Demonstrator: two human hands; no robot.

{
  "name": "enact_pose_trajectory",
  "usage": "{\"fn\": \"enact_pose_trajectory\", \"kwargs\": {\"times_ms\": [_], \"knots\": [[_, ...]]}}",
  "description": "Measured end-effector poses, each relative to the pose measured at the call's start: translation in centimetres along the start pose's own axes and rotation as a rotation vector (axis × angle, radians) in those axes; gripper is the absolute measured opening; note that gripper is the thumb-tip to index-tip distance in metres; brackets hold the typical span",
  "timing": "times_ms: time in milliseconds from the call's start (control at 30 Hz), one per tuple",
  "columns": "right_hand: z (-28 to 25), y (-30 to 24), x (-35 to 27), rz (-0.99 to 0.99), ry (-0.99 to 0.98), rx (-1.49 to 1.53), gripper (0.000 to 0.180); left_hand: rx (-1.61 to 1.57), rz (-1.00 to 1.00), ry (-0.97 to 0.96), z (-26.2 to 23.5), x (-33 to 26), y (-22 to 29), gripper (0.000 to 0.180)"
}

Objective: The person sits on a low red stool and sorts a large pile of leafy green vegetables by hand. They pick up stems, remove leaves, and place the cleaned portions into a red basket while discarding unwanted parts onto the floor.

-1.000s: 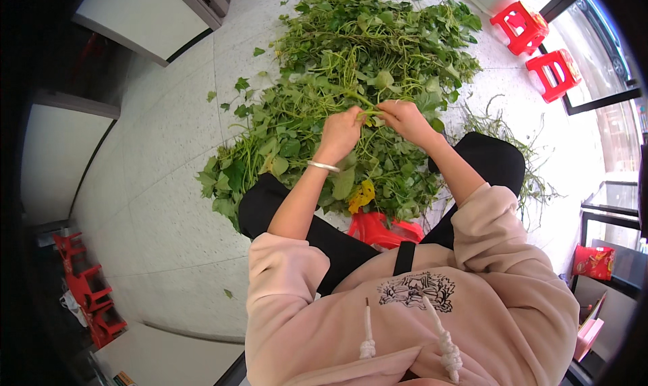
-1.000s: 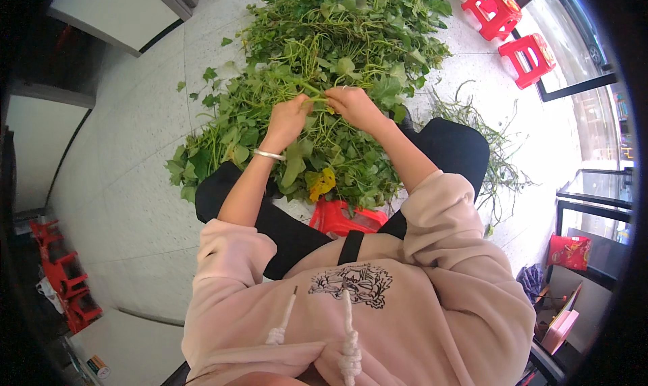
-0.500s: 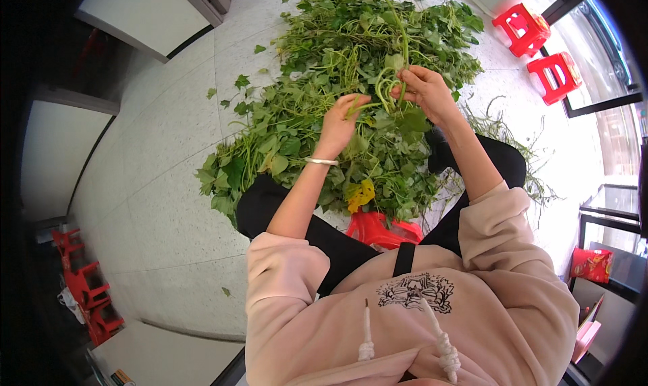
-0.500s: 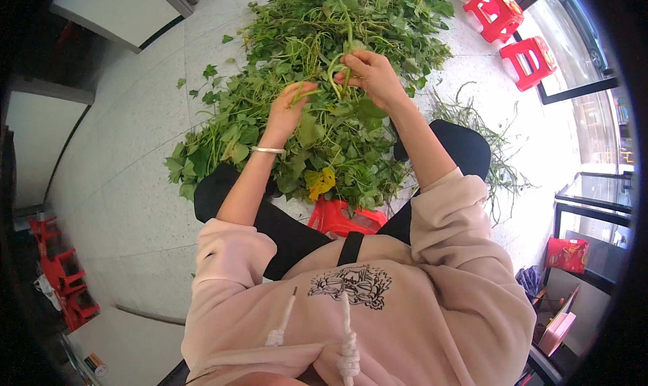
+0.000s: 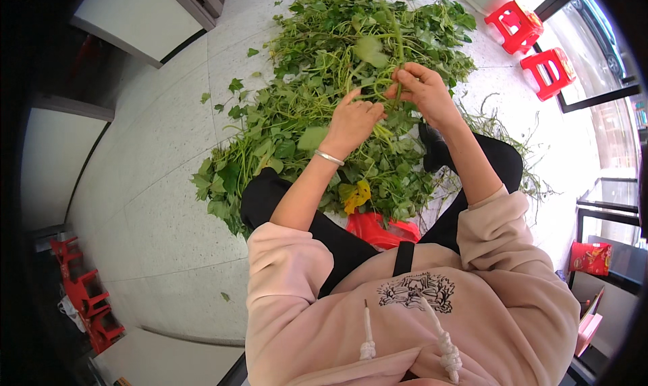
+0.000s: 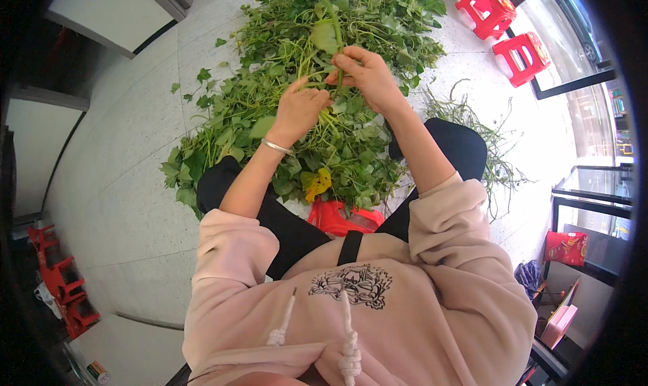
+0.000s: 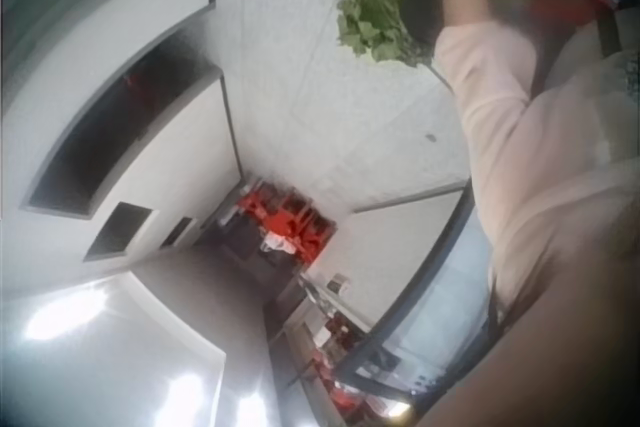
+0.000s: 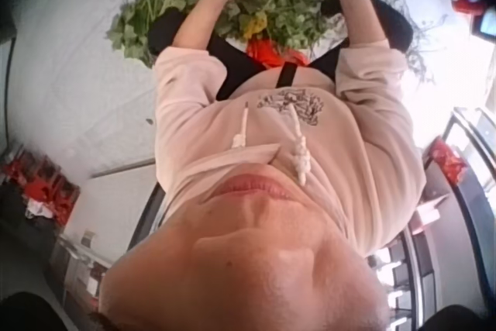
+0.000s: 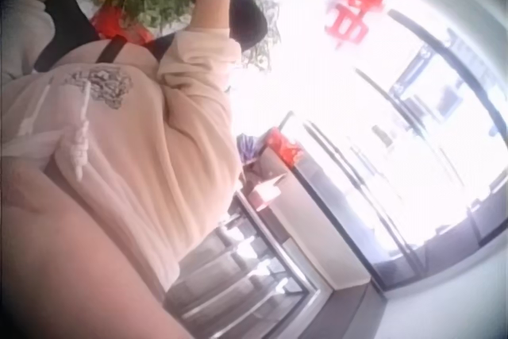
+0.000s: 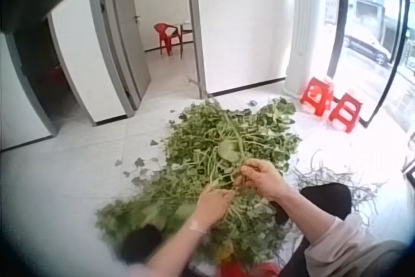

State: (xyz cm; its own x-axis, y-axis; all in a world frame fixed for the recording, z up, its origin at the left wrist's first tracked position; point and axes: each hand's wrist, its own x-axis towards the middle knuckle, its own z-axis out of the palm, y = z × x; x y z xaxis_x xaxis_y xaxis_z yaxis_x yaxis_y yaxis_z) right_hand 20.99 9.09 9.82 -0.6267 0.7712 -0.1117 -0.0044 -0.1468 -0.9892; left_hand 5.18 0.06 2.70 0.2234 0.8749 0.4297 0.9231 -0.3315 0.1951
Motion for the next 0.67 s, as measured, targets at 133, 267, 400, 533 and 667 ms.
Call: {"fn": "enact_pose_trajectory", "kwargs": {"times_ms": [133, 267, 400, 533, 667], "knots": [[-0.5, 1.8, -0.2, -0.115, 0.147, 0.257, 0.017, -0.276, -0.335, 0.012, -0.1, -0.6, 1.2, 0.011], [0.8, 3.2, -0.3, -0.169, 0.36, 0.472, 0.018, -0.551, -0.577, 0.01, -0.2, -1.1, 1.3, 0.006], [2.0, 5.2, -0.3, -0.125, 0.499, 0.676, 0.017, -0.933, -0.777, 0.014, 0.3, -2.0, 0.0, 0.014], [1.4, 6.7, 0.0, -0.14, 0.551, 0.637, 0.017, -0.708, -0.435, 0.111, -0.5, -2.0, 0.7, 0.006], [-0.8, 9.5, 0.3, -0.113, 0.533, 0.574, 0.017, -0.277, -0.138, -0.198, -1.4, -2.1, 1.1, 0.019]]}}
